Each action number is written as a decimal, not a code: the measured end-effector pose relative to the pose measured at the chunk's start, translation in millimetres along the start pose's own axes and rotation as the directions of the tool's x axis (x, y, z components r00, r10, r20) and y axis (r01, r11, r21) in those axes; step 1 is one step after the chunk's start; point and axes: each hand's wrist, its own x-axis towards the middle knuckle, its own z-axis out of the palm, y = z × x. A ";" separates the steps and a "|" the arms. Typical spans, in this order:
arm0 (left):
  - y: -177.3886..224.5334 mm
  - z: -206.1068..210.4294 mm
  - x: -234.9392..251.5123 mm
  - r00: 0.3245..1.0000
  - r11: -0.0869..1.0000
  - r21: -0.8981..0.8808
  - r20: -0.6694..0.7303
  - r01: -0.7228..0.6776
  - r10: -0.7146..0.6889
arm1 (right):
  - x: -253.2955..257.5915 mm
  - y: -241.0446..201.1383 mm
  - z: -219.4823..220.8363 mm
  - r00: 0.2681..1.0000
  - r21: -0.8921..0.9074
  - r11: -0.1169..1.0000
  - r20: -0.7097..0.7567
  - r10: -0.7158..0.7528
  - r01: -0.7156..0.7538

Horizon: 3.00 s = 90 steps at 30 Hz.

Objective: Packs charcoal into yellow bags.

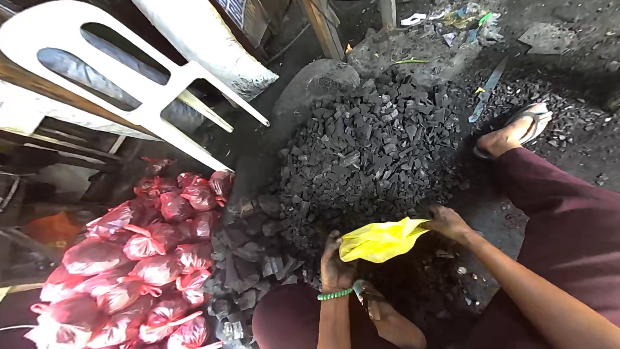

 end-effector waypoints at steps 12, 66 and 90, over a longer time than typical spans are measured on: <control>-1.2 -13.8 44.3 0.982 -0.397 0.914 0.005 -0.081 -0.190 | -1.0 -44.9 6.0 0.925 0.322 0.872 -0.036 -0.378 0.369; -95.3 -26.7 66.7 0.890 0.944 0.148 -0.403 0.296 -0.215 | 50.8 -11.2 90.9 0.669 -0.410 0.620 -0.033 -0.742 0.668; -174.4 -11.5 37.1 0.751 0.663 0.370 -0.442 0.651 -0.491 | -9.2 30.5 135.0 0.786 0.512 0.773 -0.267 0.557 -0.374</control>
